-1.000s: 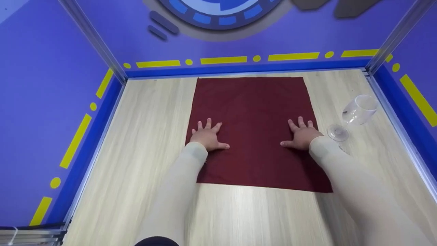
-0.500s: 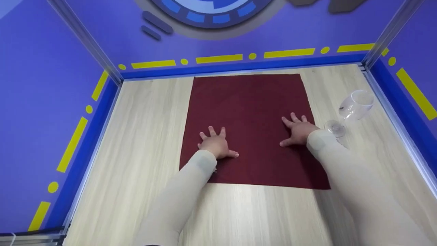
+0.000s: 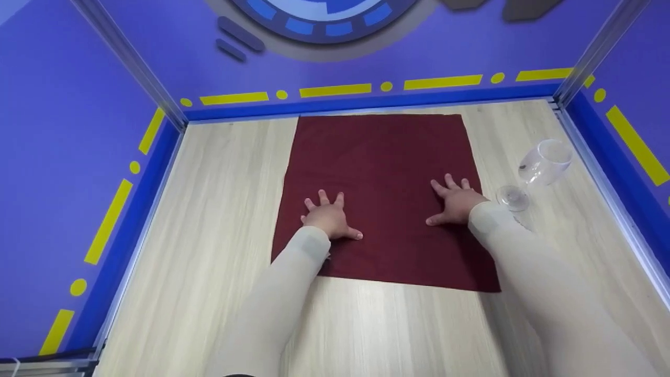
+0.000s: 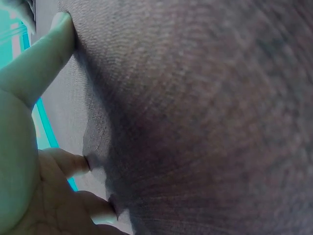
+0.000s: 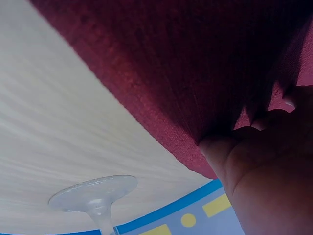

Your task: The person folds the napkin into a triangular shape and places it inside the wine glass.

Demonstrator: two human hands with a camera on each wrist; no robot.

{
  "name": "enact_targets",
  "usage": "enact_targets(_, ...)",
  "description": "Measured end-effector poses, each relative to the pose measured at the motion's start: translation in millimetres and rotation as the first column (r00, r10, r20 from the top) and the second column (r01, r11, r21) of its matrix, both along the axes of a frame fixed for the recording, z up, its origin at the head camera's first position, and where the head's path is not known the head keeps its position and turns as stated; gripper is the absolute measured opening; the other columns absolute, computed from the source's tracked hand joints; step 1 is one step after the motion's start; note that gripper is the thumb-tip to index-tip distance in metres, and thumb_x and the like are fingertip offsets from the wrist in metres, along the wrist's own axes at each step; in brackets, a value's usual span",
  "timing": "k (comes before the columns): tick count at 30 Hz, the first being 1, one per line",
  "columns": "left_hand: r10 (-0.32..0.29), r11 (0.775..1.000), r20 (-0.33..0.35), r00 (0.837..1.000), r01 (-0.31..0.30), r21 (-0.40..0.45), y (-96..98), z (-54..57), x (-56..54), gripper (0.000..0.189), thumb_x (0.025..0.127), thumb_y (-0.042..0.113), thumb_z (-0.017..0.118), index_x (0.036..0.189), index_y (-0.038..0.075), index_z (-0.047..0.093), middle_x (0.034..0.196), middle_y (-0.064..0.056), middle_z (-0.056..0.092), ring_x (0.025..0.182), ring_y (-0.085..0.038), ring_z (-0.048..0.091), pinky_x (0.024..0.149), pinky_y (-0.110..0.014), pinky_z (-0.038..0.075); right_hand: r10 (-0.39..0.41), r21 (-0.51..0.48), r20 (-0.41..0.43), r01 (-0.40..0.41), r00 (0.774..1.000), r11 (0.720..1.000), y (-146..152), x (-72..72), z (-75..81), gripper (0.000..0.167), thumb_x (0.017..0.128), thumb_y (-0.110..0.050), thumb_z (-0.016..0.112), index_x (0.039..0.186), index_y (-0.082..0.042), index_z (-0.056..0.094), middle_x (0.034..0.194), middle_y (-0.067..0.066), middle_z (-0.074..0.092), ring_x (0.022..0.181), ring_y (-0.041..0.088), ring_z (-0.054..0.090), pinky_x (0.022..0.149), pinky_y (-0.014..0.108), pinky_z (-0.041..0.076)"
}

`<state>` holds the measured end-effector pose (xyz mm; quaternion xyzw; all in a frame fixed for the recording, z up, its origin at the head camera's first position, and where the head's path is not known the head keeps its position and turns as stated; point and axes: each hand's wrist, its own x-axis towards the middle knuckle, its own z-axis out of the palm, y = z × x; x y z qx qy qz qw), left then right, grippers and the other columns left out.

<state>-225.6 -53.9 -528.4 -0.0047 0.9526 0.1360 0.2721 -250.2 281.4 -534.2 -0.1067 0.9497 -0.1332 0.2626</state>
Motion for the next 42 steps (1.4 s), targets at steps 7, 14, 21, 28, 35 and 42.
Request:
enact_targets(7,-0.010,1.000,0.013,1.000,0.010,-0.011,-4.0,0.6,-5.8,0.125,0.076,0.066,0.087,0.171,0.032,0.012,0.177,-0.018,-0.007,0.161,-0.054,-0.004,0.123,-0.072,0.025,-0.014,0.004,0.027,0.014,1.000,1.000,-3,-1.6,-1.1,0.121,0.086,-0.065,0.078,0.170,-0.010,0.011,0.172,0.033,-0.004,0.152,0.068,-0.003,0.123,0.075,0.018)
enact_targets(14,-0.030,0.999,0.014,0.999,0.030,-0.032,-4.1,-1.6,-7.6,0.126,0.075,0.069,0.085,0.171,0.032,0.011,0.177,-0.018,-0.007,0.161,-0.053,-0.003,0.123,-0.070,0.027,-0.020,0.017,0.039,0.020,0.999,1.000,-2,-0.8,-2.0,0.122,0.085,-0.067,0.077,0.170,-0.010,0.010,0.171,0.034,-0.004,0.152,0.068,-0.003,0.123,0.073,0.019)
enact_targets(21,-0.043,0.998,0.003,0.999,0.043,-0.034,-5.2,-0.3,-9.5,0.127,0.075,0.068,0.086,0.171,0.032,0.011,0.178,-0.018,-0.007,0.161,-0.053,-0.003,0.122,-0.071,0.027,-0.024,0.018,0.037,0.023,0.999,1.000,-3,-0.1,-1.1,0.123,0.085,-0.070,0.075,0.169,-0.009,0.010,0.171,0.035,-0.005,0.150,0.071,-0.003,0.121,0.075,0.021)
enact_targets(28,-0.055,0.998,-0.003,0.998,0.055,-0.030,-8.5,0.5,-12.0,0.127,0.073,0.067,0.088,0.170,0.034,0.013,0.178,-0.017,-0.006,0.161,-0.053,-0.002,0.122,-0.071,0.028,-0.028,0.037,0.046,0.027,0.999,0.999,-7,1.4,-0.3,0.122,0.086,-0.070,0.073,0.169,-0.007,0.009,0.170,0.036,-0.006,0.149,0.071,-0.002,0.120,0.077,0.021)
enact_targets(35,-0.055,0.998,-0.002,0.998,0.055,-0.043,-9.4,0.6,-12.1,0.127,0.073,0.068,0.087,0.170,0.034,0.012,0.178,-0.017,-0.005,0.161,-0.053,-0.002,0.122,-0.070,0.028,-0.043,0.040,-0.081,0.046,0.996,0.998,-2,-6.5,1.7,0.102,0.097,-0.063,0.064,0.167,-0.002,0.020,0.169,0.039,0.007,0.149,0.070,0.015,0.120,0.073,0.028)
enact_targets(42,-0.060,0.997,-0.001,0.998,0.060,-0.041,-8.1,3.0,-12.1,0.128,0.073,0.067,0.088,0.170,0.034,0.012,0.178,-0.017,-0.006,0.161,-0.053,-0.003,0.122,-0.072,0.028,-0.062,0.012,-0.042,0.062,0.997,0.998,8,-5.6,-1.6,0.098,0.101,-0.057,0.062,0.168,-0.004,0.013,0.169,0.039,-0.002,0.149,0.072,0.000,0.120,0.077,0.021)
